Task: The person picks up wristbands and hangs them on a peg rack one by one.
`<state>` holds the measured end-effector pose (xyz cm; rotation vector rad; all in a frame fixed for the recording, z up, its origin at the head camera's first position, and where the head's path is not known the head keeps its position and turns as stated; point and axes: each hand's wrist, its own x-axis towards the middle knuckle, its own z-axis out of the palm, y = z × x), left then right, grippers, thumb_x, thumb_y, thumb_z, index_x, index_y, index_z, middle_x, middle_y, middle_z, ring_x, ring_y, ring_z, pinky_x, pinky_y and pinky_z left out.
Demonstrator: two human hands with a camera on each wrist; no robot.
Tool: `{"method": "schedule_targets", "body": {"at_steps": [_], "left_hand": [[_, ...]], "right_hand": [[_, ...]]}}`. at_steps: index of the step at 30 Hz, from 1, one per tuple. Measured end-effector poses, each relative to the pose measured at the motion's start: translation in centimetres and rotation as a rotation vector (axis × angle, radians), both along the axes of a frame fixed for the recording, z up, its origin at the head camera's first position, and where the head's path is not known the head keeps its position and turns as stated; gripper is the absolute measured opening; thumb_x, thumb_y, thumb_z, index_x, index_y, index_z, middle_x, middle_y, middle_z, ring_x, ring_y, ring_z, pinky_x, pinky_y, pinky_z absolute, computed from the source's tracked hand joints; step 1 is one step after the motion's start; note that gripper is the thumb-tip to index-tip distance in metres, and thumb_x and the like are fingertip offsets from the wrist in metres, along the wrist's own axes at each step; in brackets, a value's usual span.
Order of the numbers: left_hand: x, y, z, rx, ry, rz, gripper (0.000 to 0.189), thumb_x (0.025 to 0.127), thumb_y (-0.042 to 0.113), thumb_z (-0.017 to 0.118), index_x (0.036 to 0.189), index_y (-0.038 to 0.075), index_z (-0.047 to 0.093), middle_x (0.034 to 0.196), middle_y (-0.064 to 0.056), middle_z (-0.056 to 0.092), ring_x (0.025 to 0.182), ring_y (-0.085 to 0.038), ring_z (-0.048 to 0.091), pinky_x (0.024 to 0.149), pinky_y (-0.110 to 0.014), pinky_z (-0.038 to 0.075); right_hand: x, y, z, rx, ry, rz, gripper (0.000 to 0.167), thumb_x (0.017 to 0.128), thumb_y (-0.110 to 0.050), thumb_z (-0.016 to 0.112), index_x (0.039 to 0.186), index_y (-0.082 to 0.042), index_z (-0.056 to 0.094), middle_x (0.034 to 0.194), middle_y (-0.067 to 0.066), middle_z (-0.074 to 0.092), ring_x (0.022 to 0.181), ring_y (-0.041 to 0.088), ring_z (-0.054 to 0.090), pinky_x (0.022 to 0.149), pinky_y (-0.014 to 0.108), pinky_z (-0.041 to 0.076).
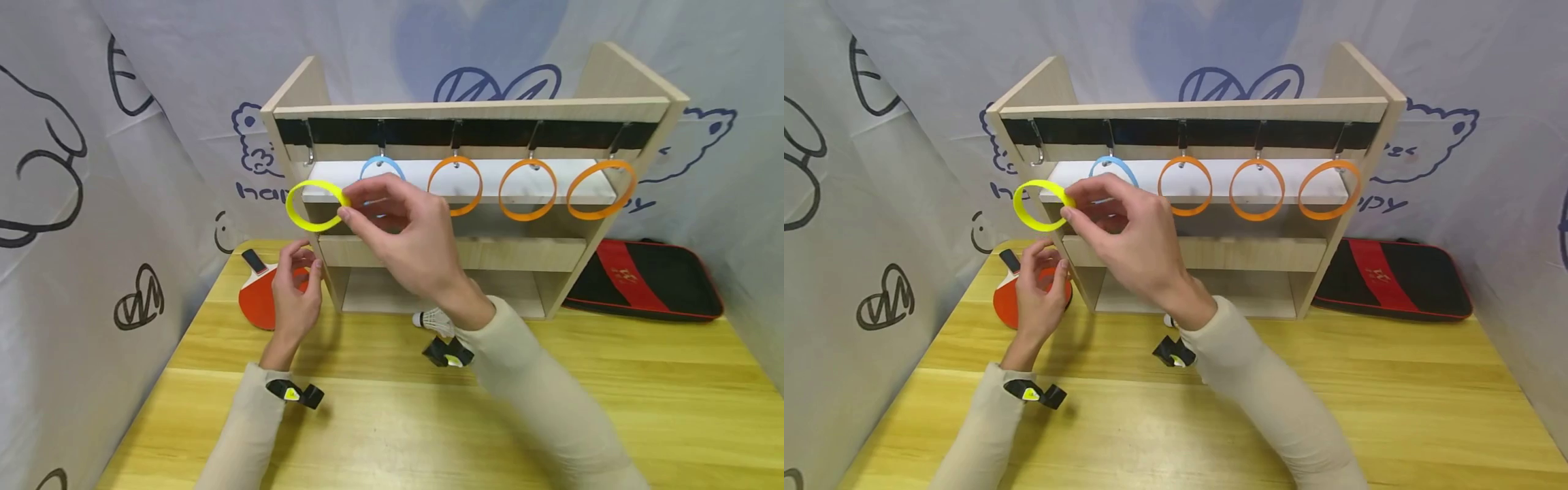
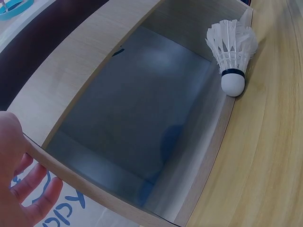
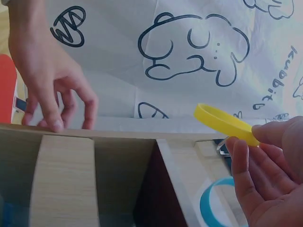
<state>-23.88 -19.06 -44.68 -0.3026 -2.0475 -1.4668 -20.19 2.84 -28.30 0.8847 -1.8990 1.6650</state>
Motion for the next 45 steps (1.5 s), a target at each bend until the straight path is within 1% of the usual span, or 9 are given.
{"method": "schedule_targets", "body": {"at_steps": [3, 8, 12, 17, 22, 26, 33, 38, 45], "left_hand": [[0.0, -0.1, 0.0, -0.01, 0.009, 0.003, 0.038, 0.107, -0.001, 0.063, 0.144, -0.006, 0.056, 0.118, -0.028, 0.064, 0.104, -0.002, 0.061, 0.086, -0.01, 0.057], [-0.2, -0.1, -0.2, -0.013, 0.021, -0.001, 0.039, 0.107, -0.001, 0.063, 0.144, -0.006, 0.055, 0.118, -0.027, 0.065, 0.104, -0.005, 0.063, 0.085, -0.01, 0.057], [-0.2, 0.0, -0.2, -0.005, 0.02, -0.008, 0.038, 0.106, -0.001, 0.064, 0.144, -0.005, 0.056, 0.118, -0.027, 0.065, 0.104, -0.006, 0.062, 0.085, -0.011, 0.057], [-0.1, 0.2, -0.1, 0.01, 0.005, -0.004, 0.037, 0.106, -0.001, 0.064, 0.143, -0.004, 0.057, 0.116, -0.026, 0.065, 0.104, -0.005, 0.062, 0.085, -0.011, 0.056], [0.0, 0.1, 0.0, 0.019, -0.014, 0.003, 0.037, 0.107, -0.001, 0.063, 0.144, -0.003, 0.057, 0.118, -0.025, 0.065, 0.106, -0.008, 0.062, 0.087, -0.012, 0.056], [0.0, 0.2, -0.1, 0.019, -0.026, 0.005, 0.037, 0.107, 0.0, 0.063, 0.144, -0.002, 0.057, 0.119, -0.025, 0.066, 0.107, -0.009, 0.062, 0.089, -0.01, 0.055], [0.0, 0.3, 0.0, 0.02, -0.023, 0.008, 0.038, 0.107, 0.001, 0.063, 0.145, -0.003, 0.056, 0.118, -0.025, 0.065, 0.106, -0.005, 0.062, 0.089, -0.012, 0.056], [0.0, 0.1, 0.1, 0.014, -0.016, 0.005, 0.039, 0.107, 0.0, 0.063, 0.145, -0.003, 0.056, 0.118, -0.025, 0.064, 0.106, -0.007, 0.062, 0.09, -0.011, 0.056], [0.1, 0.1, 0.0, 0.021, -0.012, -0.002, 0.039, 0.107, 0.0, 0.063, 0.145, -0.003, 0.056, 0.118, -0.025, 0.064, 0.106, -0.008, 0.062, 0.09, -0.014, 0.058]], "right_hand": [[-0.3, -0.5, 0.8, -0.021, 0.007, -0.007, 0.02, 0.094, -0.002, 0.083, 0.113, 0.002, 0.077, 0.108, 0.014, 0.081, 0.095, 0.021, 0.083, 0.083, 0.03, 0.069], [-0.7, -1.4, 1.4, -0.039, 0.026, -0.034, 0.018, 0.095, -0.003, 0.083, 0.111, 0.003, 0.077, 0.107, 0.016, 0.081, 0.091, 0.021, 0.084, 0.081, 0.029, 0.068], [-0.9, -1.8, 1.5, -0.014, 0.037, -0.096, 0.016, 0.095, -0.005, 0.083, 0.109, 0.003, 0.078, 0.105, 0.016, 0.082, 0.09, 0.022, 0.084, 0.079, 0.027, 0.068], [-1.0, -1.7, 0.9, 0.095, 0.067, -0.195, 0.016, 0.096, -0.006, 0.082, 0.11, 0.002, 0.078, 0.105, 0.015, 0.083, 0.087, 0.023, 0.083, 0.078, 0.027, 0.068], [-0.9, -1.5, 0.1, 0.201, 0.08, -0.22, 0.017, 0.097, -0.006, 0.081, 0.111, 0.002, 0.078, 0.105, 0.015, 0.083, 0.086, 0.021, 0.081, 0.076, 0.024, 0.067], [-0.7, -1.4, -0.6, 0.254, 0.084, -0.227, 0.012, 0.099, -0.007, 0.079, 0.108, 0.001, 0.078, 0.103, 0.014, 0.083, 0.084, 0.019, 0.08, 0.074, 0.024, 0.066], [0.1, -0.9, -1.2, 0.281, 0.098, -0.228, 0.008, 0.099, -0.006, 0.078, 0.105, 0.0, 0.078, 0.099, 0.012, 0.084, 0.088, 0.02, 0.082, 0.07, 0.028, 0.067], [0.9, -0.2, -1.7, 0.286, 0.098, -0.215, 0.006, 0.099, -0.005, 0.077, 0.103, -0.001, 0.077, 0.098, 0.011, 0.084, 0.086, 0.02, 0.082, 0.069, 0.022, 0.066], [1.8, 1.4, -3.2, 0.315, 0.092, -0.205, 0.005, 0.098, -0.002, 0.076, 0.103, -0.001, 0.078, 0.098, 0.012, 0.084, 0.081, 0.02, 0.082, 0.068, 0.019, 0.064]]}}
